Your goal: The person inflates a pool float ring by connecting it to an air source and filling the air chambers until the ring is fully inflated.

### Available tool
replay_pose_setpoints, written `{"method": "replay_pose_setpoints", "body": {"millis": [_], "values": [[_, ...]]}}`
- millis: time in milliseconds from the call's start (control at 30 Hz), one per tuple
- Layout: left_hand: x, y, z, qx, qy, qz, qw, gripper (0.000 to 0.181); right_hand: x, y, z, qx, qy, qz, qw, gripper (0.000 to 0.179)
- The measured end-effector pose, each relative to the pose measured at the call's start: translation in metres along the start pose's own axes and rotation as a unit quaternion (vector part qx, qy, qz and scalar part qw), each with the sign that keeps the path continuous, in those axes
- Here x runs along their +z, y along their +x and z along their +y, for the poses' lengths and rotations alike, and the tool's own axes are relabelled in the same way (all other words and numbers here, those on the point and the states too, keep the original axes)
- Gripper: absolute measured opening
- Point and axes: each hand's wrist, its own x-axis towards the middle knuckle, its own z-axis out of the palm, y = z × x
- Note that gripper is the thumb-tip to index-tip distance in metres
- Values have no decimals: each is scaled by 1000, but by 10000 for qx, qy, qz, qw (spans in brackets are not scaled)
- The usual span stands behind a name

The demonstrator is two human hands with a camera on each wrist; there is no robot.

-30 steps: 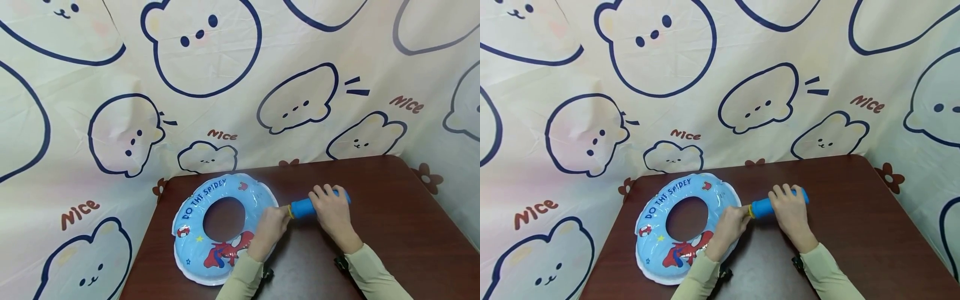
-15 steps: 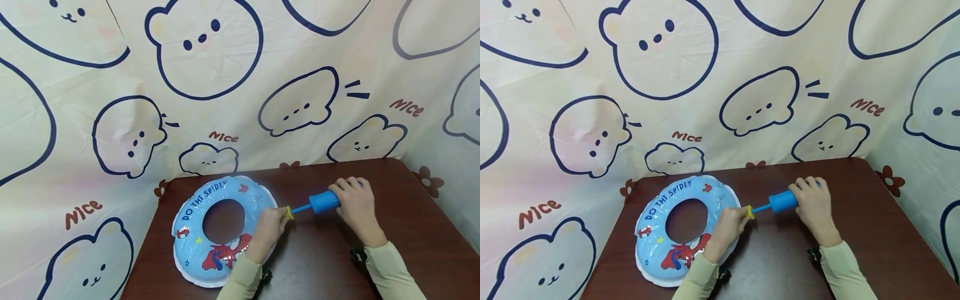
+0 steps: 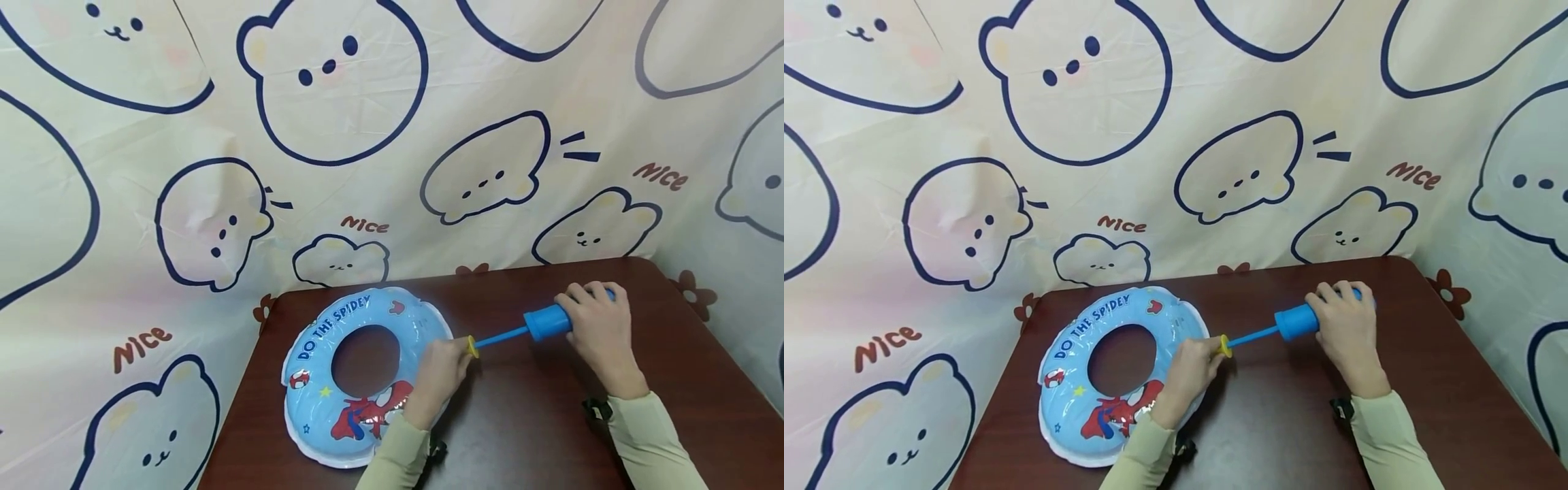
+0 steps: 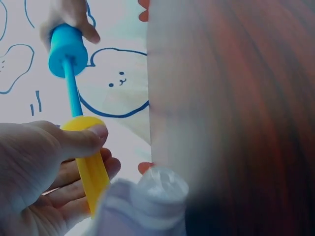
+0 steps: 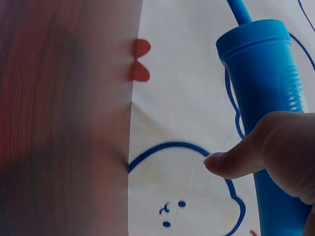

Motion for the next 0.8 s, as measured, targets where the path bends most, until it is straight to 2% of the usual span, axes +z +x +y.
{"method": "replay_pose_setpoints", "body": {"millis": [300,533,700,800], "values": [[2,0,3,-20,11,-24,10000,7,18,0,-35,-393,17,-142,9991,63],[2,0,4,-47,36,-102,9999,7,34,-4,-61,-599,-8,-2,9982,55],[4,-1,5,-53,183,-147,9997,14,41,-7,-71,-730,78,-33,9973,48],[4,-2,4,-52,78,-144,9999,13,43,-9,-69,-722,162,-156,9971,49]]}}
